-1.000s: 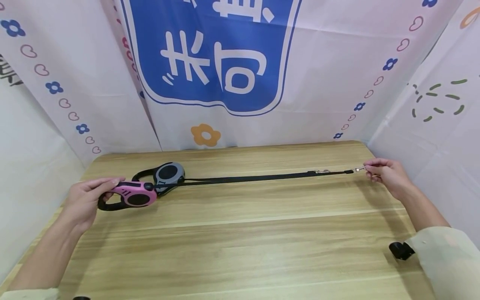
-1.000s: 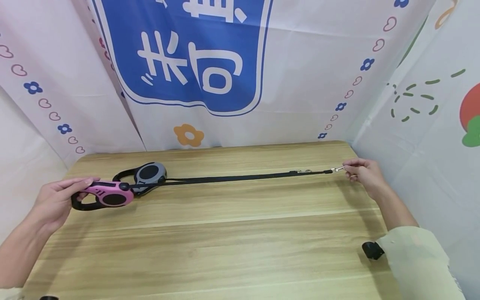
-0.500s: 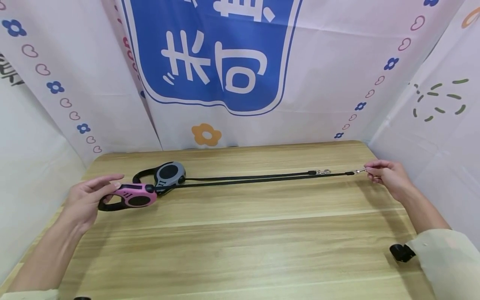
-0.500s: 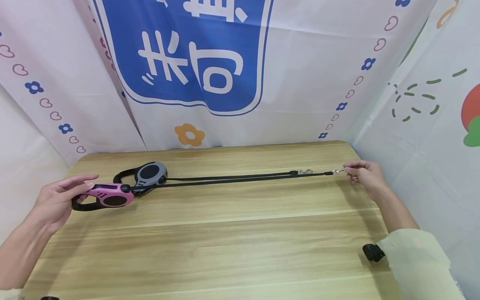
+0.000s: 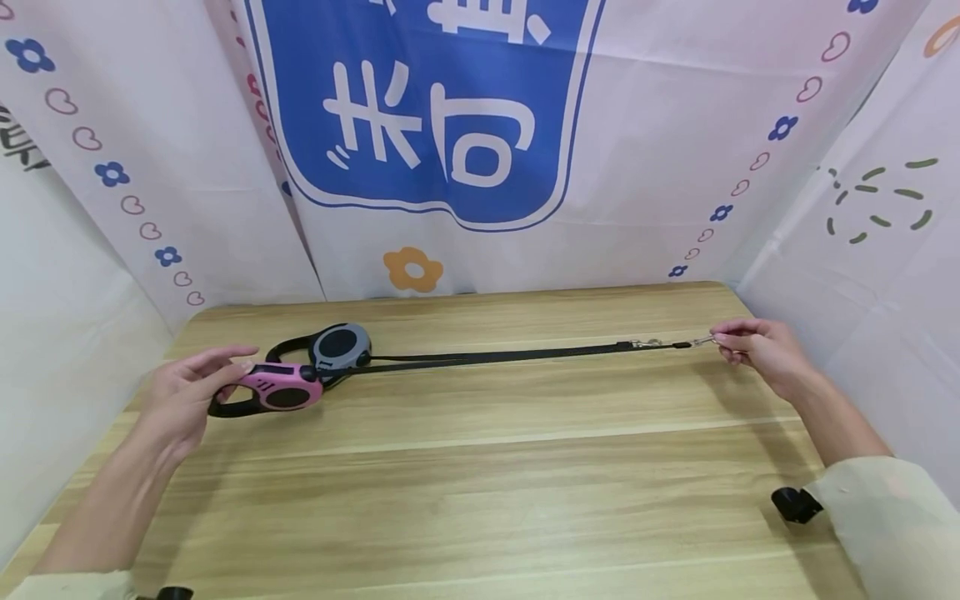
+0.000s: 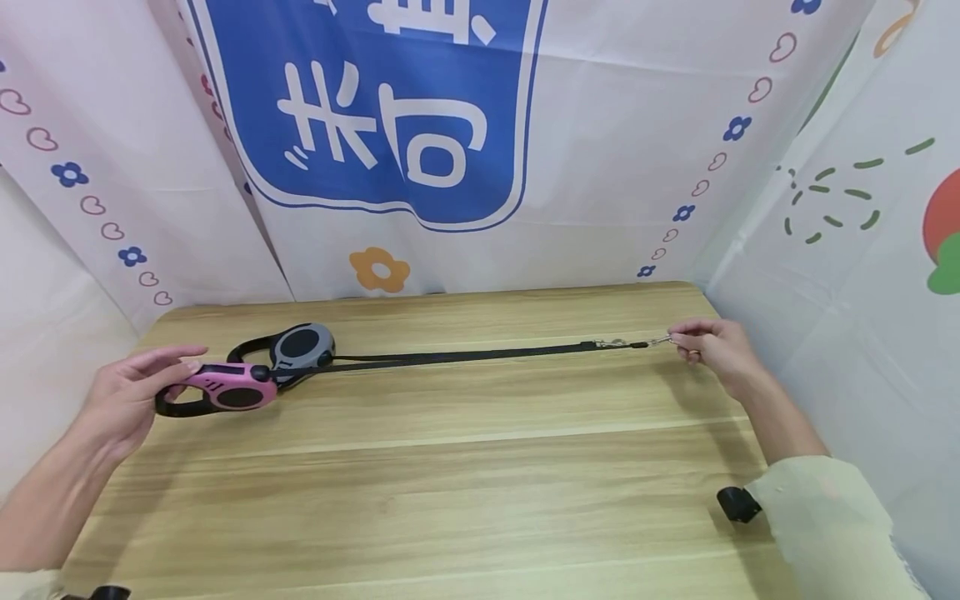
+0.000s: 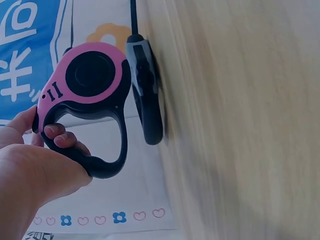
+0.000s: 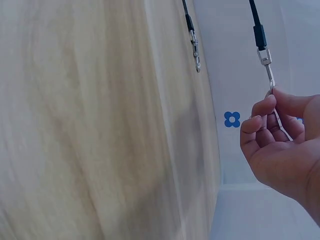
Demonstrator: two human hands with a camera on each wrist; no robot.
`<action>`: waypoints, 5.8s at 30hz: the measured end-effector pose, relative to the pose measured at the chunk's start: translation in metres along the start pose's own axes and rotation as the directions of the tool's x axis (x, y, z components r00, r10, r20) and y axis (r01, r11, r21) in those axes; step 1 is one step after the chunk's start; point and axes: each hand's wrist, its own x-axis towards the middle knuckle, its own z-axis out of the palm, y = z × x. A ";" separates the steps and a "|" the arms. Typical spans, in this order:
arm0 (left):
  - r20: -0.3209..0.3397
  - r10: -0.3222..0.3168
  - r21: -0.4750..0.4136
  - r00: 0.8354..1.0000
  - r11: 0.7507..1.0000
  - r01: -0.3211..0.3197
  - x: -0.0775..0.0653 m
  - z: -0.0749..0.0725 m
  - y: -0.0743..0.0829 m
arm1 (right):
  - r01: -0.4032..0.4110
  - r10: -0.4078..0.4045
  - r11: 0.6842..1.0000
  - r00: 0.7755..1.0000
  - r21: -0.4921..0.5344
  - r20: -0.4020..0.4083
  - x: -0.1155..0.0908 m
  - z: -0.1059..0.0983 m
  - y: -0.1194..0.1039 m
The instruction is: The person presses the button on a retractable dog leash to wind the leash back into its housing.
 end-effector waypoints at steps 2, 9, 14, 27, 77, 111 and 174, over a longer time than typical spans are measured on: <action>-0.004 -0.023 -0.002 1.000 1.000 0.023 0.001 0.000 0.000 | 0.005 -0.005 1.000 1.000 -0.009 0.001 0.001 0.002 -0.002; -0.002 -0.092 0.009 0.996 0.996 0.092 0.003 -0.003 0.001 | 0.006 -0.006 1.000 1.000 -0.007 0.003 0.002 0.001 -0.003; -0.006 -0.142 0.017 0.990 0.990 0.142 0.005 0.000 0.000 | 0.006 -0.006 1.000 1.000 -0.025 0.001 0.001 0.001 -0.002; -0.012 -0.191 0.050 0.982 0.980 0.191 0.006 0.005 -0.001 | 0.012 -0.012 0.998 1.000 -0.061 0.001 0.002 0.006 0.000; -0.005 -0.117 0.371 0.993 0.922 0.111 0.002 0.021 -0.005 | 0.068 -0.052 0.915 0.997 -0.399 0.050 0.003 0.017 0.009; 0.069 -0.107 0.450 0.992 0.891 0.064 0.010 0.041 -0.007 | 0.130 -0.083 0.893 0.989 -0.430 0.126 -0.002 0.017 0.007; 0.173 -0.126 0.476 0.977 0.879 0.029 0.008 0.052 -0.004 | 0.186 -0.091 0.881 0.969 -0.436 0.228 0.001 0.033 0.004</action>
